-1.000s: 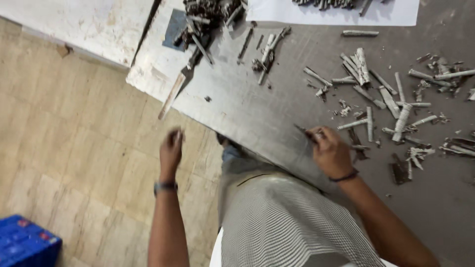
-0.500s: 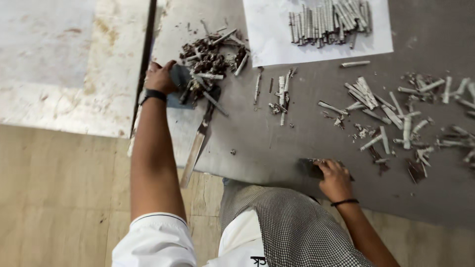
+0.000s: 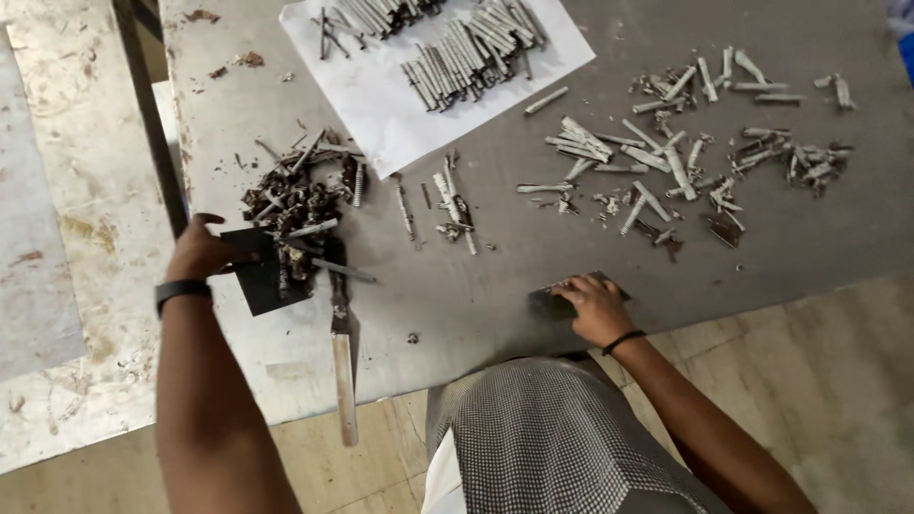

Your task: The person scrapes debris off threaded metal parts using a flat blade, wiping each part and placing cleaned parts on a sheet of paper. They then gather the paper of cleaned parts and pour the parts into a blue storage bin.

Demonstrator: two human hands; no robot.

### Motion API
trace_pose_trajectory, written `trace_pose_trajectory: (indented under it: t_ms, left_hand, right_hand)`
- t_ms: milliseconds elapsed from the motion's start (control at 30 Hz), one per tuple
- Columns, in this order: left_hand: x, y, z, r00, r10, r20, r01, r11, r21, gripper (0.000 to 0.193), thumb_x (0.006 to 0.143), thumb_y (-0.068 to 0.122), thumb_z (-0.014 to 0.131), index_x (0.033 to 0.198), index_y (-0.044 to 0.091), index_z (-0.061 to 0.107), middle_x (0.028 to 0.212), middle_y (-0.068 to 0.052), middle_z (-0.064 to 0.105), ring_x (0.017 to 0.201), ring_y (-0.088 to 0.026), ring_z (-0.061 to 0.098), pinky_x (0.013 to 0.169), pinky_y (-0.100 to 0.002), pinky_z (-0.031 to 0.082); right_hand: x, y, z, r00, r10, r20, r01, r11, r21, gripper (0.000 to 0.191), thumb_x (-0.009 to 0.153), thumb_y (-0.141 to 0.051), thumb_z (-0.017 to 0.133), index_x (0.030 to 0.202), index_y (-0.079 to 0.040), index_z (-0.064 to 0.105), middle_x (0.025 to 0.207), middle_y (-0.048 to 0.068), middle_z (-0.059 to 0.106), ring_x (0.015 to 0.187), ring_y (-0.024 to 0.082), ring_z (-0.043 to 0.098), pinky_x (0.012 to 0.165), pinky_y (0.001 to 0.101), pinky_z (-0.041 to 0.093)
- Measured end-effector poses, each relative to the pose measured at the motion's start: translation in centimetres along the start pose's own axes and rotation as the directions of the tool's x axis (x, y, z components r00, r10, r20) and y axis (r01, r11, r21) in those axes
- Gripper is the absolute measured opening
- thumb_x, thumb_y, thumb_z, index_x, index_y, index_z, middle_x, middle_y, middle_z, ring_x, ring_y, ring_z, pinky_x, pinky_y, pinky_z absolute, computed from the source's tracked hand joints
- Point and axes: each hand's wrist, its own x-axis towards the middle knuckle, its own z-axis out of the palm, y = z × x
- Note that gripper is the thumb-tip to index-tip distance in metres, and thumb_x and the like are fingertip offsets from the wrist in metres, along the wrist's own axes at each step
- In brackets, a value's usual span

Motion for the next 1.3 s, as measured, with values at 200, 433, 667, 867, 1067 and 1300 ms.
trace_pose_trajectory:
  t_ms: [200, 433, 667, 867, 1067, 1300]
  left_hand:
    - [-6.3, 2.0, -0.6, 0.976, -0.056, -0.210, 0.041, 0.996, -0.078, 0.050, 0.077, 0.008, 0.088, 0.123, -0.006, 0.072, 0.102, -0.019, 0.076, 0.082, -0.024, 0.073, 0.071, -0.035, 0.061]
    - [-14.0, 3.0, 0.6, 0.888, -0.004, -0.460, -0.216, 0.879, -0.425, 0.040, 0.092, 0.003, 0.078, 0.126, -0.005, 0.059, 0.107, -0.012, 0.074, 0.087, -0.019, 0.076, 0.078, -0.034, 0.065]
    - [-18.4, 3.6, 17.7, 0.970, 0.192, -0.150, -0.237, 0.604, -0.761, 0.014, 0.096, 0.006, 0.063, 0.109, 0.007, 0.063, 0.104, -0.003, 0.066, 0.102, -0.018, 0.067, 0.095, -0.045, 0.056]
    - [-19.1, 14.8, 30.7, 0.964, 0.260, 0.056, 0.082, -0.088, -0.993, 0.007, 0.102, 0.003, 0.057, 0.101, 0.001, 0.064, 0.103, -0.013, 0.072, 0.100, -0.037, 0.071, 0.108, -0.070, 0.047]
    - [-23.7, 25.7, 27.0, 0.705, 0.699, -0.117, 0.088, -0.250, -0.964, 0.071, 0.105, 0.053, 0.055, 0.156, 0.006, 0.043, 0.161, -0.026, 0.040, 0.144, -0.048, 0.046, 0.116, -0.073, 0.036]
    - [-18.1, 29.1, 32.8, 0.730, 0.619, 0.291, 0.441, -0.102, -0.891, 0.112, 0.081, 0.088, 0.046, 0.159, 0.009, 0.030, 0.163, -0.020, 0.033, 0.149, -0.040, 0.036, 0.111, -0.081, 0.031]
  right_hand:
    - [-0.8, 1.5, -0.9, 0.989, -0.139, -0.055, 0.143, 0.987, 0.077, 0.056, 0.068, -0.001, 0.065, 0.121, -0.019, 0.072, 0.127, 0.003, 0.065, 0.125, 0.024, 0.055, 0.108, 0.0493, 0.037]
    - [-1.2, 5.1, -3.1, 0.924, -0.323, -0.204, 0.355, 0.924, 0.143, 0.049, 0.073, 0.000, 0.064, 0.117, -0.019, 0.075, 0.118, 0.001, 0.069, 0.114, 0.023, 0.063, 0.100, 0.0454, 0.045]
    - [-1.8, 10.1, -3.7, 0.849, -0.302, -0.434, 0.449, 0.845, 0.291, 0.043, 0.075, 0.002, 0.064, 0.113, -0.016, 0.076, 0.111, 0.003, 0.073, 0.103, 0.023, 0.068, 0.088, 0.0425, 0.052]
    - [-1.4, 14.7, -5.4, 0.855, -0.059, -0.516, 0.347, 0.804, 0.483, 0.021, 0.096, -0.021, 0.070, 0.090, -0.002, 0.067, 0.091, 0.012, 0.068, 0.076, 0.026, 0.064, 0.067, 0.0341, 0.050]
    - [-4.2, 18.8, -10.0, 0.810, 0.353, -0.469, 0.221, 0.557, 0.801, 0.058, 0.099, -0.043, 0.078, 0.067, -0.001, 0.052, 0.060, 0.001, 0.045, 0.054, 0.010, 0.039, 0.050, 0.0360, 0.031]
    - [-5.8, 9.5, -10.3, 0.816, 0.276, -0.508, 0.172, 0.723, 0.669, 0.031, 0.103, -0.027, 0.068, 0.088, 0.000, 0.064, 0.070, 0.010, 0.065, 0.059, 0.017, 0.060, 0.056, 0.0337, 0.047]
